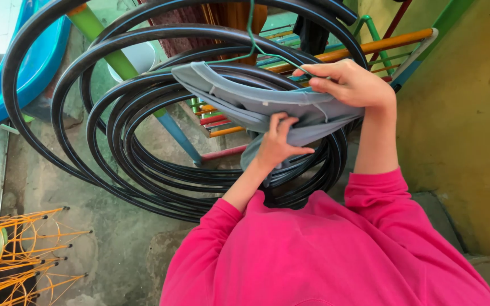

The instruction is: Taking clothes from a bucket and hanging them on a drying rack using hangers.

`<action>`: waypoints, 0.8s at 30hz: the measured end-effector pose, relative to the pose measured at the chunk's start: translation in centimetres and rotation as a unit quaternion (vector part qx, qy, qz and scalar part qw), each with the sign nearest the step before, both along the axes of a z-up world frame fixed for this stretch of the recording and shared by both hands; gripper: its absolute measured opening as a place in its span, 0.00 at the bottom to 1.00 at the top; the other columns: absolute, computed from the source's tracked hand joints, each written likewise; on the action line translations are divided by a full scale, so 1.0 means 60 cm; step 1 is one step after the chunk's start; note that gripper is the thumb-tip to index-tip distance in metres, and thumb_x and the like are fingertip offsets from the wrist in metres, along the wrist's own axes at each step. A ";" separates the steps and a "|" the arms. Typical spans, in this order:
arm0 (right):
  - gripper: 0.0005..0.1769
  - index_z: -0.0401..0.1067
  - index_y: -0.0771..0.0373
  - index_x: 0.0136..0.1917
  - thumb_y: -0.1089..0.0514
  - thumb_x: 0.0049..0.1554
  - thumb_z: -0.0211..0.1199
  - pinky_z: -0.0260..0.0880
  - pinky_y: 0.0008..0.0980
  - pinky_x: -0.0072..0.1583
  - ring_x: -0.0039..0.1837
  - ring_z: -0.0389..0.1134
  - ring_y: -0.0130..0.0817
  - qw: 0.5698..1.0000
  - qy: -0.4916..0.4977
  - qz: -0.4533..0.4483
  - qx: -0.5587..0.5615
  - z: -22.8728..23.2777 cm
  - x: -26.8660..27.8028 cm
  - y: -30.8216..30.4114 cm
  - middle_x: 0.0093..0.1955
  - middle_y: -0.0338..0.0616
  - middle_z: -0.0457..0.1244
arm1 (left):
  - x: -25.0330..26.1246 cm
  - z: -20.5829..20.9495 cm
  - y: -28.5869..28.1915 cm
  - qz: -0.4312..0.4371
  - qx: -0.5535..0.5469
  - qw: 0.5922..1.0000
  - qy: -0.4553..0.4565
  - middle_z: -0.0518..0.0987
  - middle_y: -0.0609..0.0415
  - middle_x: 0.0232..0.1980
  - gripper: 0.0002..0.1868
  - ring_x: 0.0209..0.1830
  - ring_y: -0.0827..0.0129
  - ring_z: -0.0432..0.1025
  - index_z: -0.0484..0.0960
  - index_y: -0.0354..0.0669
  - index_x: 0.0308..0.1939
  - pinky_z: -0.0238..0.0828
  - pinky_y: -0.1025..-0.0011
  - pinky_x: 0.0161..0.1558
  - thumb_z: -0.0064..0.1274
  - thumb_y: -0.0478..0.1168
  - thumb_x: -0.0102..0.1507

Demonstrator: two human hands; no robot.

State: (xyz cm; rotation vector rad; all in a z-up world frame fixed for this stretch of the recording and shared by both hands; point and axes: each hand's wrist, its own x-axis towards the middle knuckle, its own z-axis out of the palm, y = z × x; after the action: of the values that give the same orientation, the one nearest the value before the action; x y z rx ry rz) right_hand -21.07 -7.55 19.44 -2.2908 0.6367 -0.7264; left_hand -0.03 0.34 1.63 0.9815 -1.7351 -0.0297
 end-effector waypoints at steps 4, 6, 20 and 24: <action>0.19 0.72 0.60 0.70 0.60 0.66 0.57 0.56 0.24 0.40 0.37 0.53 0.20 0.999 -0.043 -0.004 0.005 -0.015 -0.028 -0.005 0.34 0.32 0.56 | 0.009 -0.016 0.002 0.007 0.126 0.991 -0.047 0.62 0.38 0.65 0.40 0.56 0.38 0.71 0.68 0.45 0.64 0.73 0.53 0.53 0.67 0.28 0.49; 0.19 0.72 0.60 0.70 0.60 0.67 0.56 0.56 0.23 0.40 0.38 0.53 0.19 0.998 -0.056 -0.018 0.017 -0.017 -0.046 -0.003 0.35 0.32 0.56 | 0.017 -0.027 0.010 0.036 0.121 0.991 -0.045 0.60 0.38 0.69 0.42 0.60 0.36 0.70 0.67 0.46 0.66 0.73 0.53 0.56 0.61 0.22 0.49; 0.18 0.72 0.63 0.71 0.64 0.70 0.53 0.51 0.22 0.40 0.39 0.51 0.18 0.988 -0.102 -0.111 0.036 0.011 -0.161 0.048 0.35 0.31 0.53 | 0.126 -0.144 0.029 0.232 0.177 0.945 0.145 0.66 0.31 0.65 0.45 0.65 0.34 0.63 0.61 0.29 0.71 0.62 0.52 0.66 0.58 0.28 0.49; 0.19 0.72 0.60 0.71 0.64 0.68 0.54 0.54 0.24 0.39 0.36 0.52 0.20 0.989 -0.062 -0.134 -0.013 0.045 -0.174 0.061 0.32 0.34 0.55 | 0.138 -0.107 0.028 0.209 0.317 0.918 0.114 0.79 0.36 0.62 0.27 0.66 0.42 0.72 0.82 0.45 0.65 0.69 0.56 0.68 0.52 0.40 0.61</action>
State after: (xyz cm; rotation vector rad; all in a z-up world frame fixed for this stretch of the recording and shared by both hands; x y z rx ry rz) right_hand -31.48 -3.90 22.11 -2.1856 0.8915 -0.9993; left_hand 8.26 2.00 -4.81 1.7356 -1.2812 -0.4380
